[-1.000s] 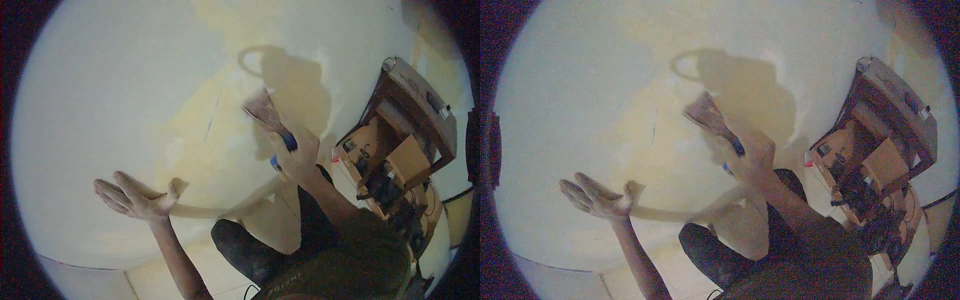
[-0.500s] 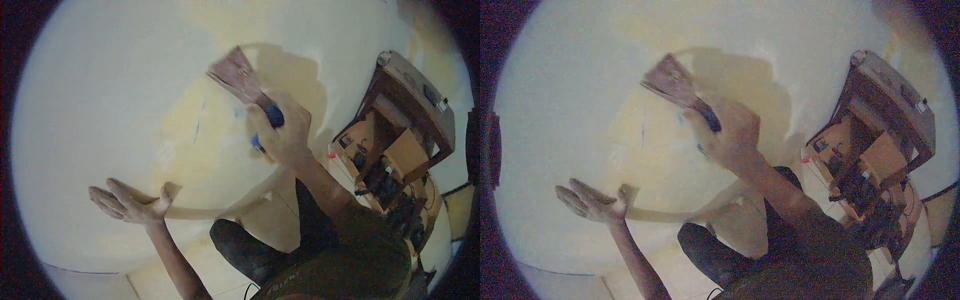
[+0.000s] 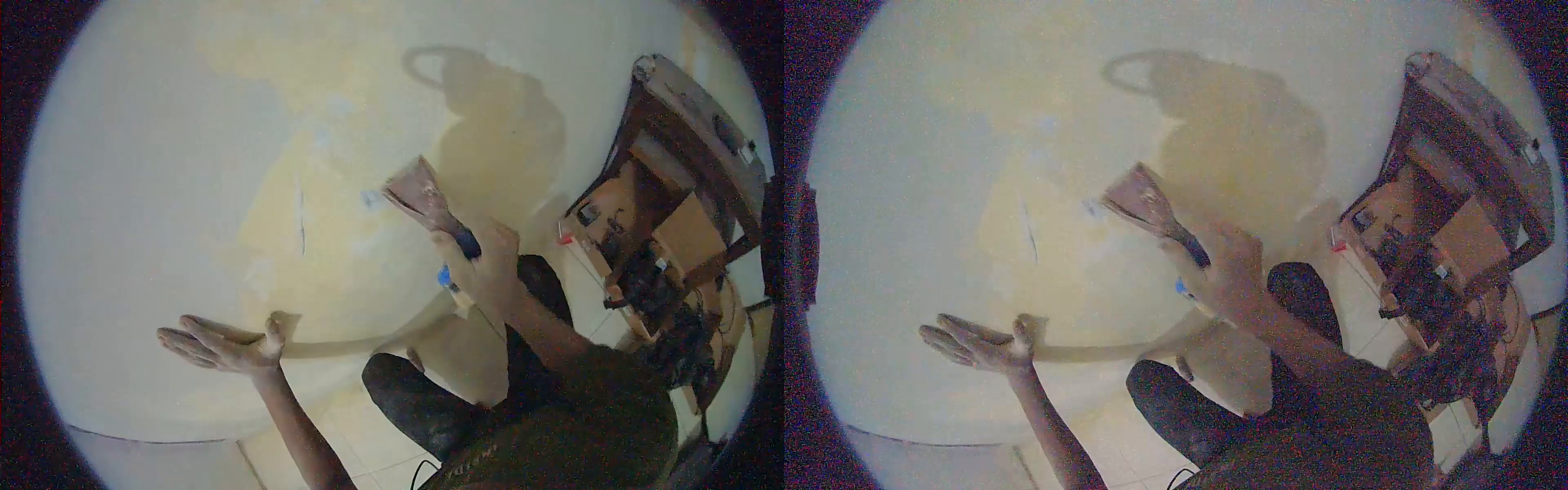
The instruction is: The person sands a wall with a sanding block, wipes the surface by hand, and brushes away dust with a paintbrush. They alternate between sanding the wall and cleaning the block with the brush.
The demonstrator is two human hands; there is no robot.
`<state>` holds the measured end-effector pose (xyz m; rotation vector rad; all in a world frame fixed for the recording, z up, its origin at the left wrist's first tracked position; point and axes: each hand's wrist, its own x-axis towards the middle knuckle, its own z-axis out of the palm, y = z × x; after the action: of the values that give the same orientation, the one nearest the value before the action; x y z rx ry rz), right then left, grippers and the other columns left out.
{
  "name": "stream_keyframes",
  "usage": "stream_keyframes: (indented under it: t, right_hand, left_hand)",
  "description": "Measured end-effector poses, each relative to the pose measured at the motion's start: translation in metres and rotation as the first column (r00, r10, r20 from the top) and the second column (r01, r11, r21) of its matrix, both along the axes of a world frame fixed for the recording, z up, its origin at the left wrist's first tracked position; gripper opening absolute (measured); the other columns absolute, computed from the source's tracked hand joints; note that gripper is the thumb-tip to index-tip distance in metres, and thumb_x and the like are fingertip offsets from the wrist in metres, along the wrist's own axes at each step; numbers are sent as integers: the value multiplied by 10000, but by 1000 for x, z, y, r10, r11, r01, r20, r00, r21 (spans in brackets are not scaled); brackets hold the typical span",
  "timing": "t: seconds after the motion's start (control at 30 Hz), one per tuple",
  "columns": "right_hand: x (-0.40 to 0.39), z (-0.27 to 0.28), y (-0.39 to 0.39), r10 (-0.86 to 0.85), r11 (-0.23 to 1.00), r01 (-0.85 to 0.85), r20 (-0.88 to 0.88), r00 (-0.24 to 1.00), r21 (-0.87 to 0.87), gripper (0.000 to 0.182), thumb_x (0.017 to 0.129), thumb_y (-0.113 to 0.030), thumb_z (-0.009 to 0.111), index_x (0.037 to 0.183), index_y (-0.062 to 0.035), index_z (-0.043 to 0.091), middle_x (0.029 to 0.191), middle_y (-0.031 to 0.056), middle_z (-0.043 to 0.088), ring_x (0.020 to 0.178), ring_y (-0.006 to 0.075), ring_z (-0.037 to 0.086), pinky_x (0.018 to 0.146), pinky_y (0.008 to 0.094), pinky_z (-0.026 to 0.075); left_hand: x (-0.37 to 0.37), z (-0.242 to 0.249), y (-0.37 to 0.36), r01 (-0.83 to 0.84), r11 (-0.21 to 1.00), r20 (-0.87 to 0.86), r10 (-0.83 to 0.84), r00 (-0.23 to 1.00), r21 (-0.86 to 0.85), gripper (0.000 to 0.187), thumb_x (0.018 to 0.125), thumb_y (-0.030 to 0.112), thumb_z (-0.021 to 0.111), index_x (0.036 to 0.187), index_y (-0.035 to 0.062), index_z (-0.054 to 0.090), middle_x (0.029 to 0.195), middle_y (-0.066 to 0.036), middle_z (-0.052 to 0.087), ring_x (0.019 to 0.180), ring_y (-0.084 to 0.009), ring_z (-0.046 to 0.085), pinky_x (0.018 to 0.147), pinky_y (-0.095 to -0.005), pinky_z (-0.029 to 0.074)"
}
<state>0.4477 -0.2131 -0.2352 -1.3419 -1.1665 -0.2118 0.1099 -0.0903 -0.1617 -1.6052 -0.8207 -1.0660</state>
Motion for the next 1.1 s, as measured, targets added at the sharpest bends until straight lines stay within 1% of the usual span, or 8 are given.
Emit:
stream_keyframes:
  t: [0.17,0.37,0.47,0.6,0.67,0.73,0.93,1.1]
  right_hand:
    - [7,40,7,17,999,-17,0,1000,-50,390,866,-106,790,1229,-12,682,953,198,741,846,318,754,772,404,583]
    - [-1,-23,2,23,990,-18,-29,999,141,394,865,-132,808,1227,-34,684,943,186,730,790,318,732,722,421,565]
    - [0,29,9,-24,996,22,26,999,88,369,857,-99,814,1194,-22,685,941,183,732,807,300,741,726,416,571]
    - [3,15,21,-17,982,3,73,997,190,344,863,-97,809,1174,-18,684,922,182,725,780,299,734,705,401,565]
    - [-5,-29,6,28,986,-32,23,999,166,347,869,-108,809,1179,-18,681,900,177,718,753,305,725,684,388,559]
    - [0,1,1,-8,1000,7,47,999,25,350,871,-99,804,1183,-6,677,941,187,732,809,303,745,730,385,576]
    - [7,2,12,40,988,-47,52,998,145,515,873,-297,819,1315,-75,674,996,167,762,824,332,749,721,428,589]
    - [2,26,-1,61,998,-61,83,995,6,436,866,-86,799,1274,-7,666,1118,214,743,982,308,756,848,399,586]
  left_hand:
    - [1,-9,0,-28,1000,-10,28,1000,-8,1161,825,897,431,1627,66,303,1695,-249,195,1571,-430,188,1239,-650,198]
    - [4,-9,-3,8,1000,-6,-8,1000,9,1155,841,889,432,1618,43,312,1693,-253,200,1569,-439,190,1235,-658,189]
    - [2,-11,-3,39,999,-28,-39,999,-2,1153,848,887,437,1611,30,327,1691,-260,204,1567,-446,190,1235,-646,186]
    - [10,-11,-6,44,999,-11,-44,999,10,1140,860,877,446,1601,17,351,1686,-269,218,1564,-460,189,1231,-628,195]
    - [7,-12,-5,48,999,-13,-48,999,7,1141,856,880,446,1601,21,353,1687,-267,219,1564,-462,185,1230,-629,192]
    - [8,-17,-5,50,999,-19,-50,999,2,1145,851,883,448,1605,26,350,1688,-267,215,1565,-466,180,1231,-631,185]
    - [15,-19,-8,23,1000,2,-23,1000,-7,1135,855,874,449,1609,32,344,1684,-281,213,1560,-474,193,1228,-637,187]
    - [13,-21,-14,37,999,-14,-37,999,-6,1139,847,871,466,1607,32,347,1679,-289,217,1555,-476,205,1230,-638,198]
